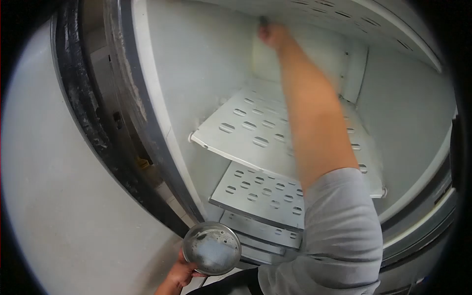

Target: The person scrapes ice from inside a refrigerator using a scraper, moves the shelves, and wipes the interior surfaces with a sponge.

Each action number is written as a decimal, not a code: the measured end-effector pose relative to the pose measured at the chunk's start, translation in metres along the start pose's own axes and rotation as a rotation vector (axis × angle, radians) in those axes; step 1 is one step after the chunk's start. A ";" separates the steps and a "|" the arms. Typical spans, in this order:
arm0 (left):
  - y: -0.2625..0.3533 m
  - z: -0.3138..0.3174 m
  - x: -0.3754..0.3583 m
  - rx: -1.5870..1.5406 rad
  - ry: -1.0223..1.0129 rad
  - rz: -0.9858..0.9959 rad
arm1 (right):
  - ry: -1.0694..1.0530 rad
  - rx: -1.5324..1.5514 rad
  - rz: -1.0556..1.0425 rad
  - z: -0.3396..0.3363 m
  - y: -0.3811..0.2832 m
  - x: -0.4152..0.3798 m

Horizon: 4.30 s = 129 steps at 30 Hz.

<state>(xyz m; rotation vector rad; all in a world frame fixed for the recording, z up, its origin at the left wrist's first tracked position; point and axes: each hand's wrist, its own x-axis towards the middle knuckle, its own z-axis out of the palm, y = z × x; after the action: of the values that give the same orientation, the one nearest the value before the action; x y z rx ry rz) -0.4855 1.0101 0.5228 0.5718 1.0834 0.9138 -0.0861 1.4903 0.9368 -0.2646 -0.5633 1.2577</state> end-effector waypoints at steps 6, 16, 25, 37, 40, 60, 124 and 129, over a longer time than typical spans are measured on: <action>0.006 -0.009 -0.002 0.111 -0.028 -0.069 | 0.080 0.129 -0.206 -0.034 -0.050 0.035; -0.004 -0.008 0.009 0.050 -0.052 -0.021 | -0.036 -0.140 -0.030 0.013 0.013 -0.029; -0.003 -0.021 0.016 0.169 -0.109 -0.026 | 0.097 0.097 -0.427 -0.047 -0.163 -0.065; -0.010 -0.026 -0.007 0.041 -0.161 0.019 | -0.050 -1.114 -0.460 0.032 0.006 -0.110; -0.009 -0.034 -0.008 0.081 -0.161 0.004 | 0.242 -1.669 -0.827 -0.012 -0.069 -0.097; -0.008 -0.022 -0.008 0.053 -0.059 -0.012 | 0.012 -2.384 -1.273 -0.013 -0.078 0.048; -0.043 -0.064 0.008 0.040 -0.169 -0.095 | 0.069 -2.515 0.096 -0.217 0.081 -0.489; -0.043 -0.057 0.006 0.023 -0.141 -0.053 | -0.394 -2.371 -0.658 -0.110 0.050 -0.548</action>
<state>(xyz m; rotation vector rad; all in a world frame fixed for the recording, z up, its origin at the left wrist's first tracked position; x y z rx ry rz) -0.5226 0.9907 0.4640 0.6151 0.9784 0.8034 -0.1760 0.9995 0.6807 -1.5763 -2.0506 -0.6072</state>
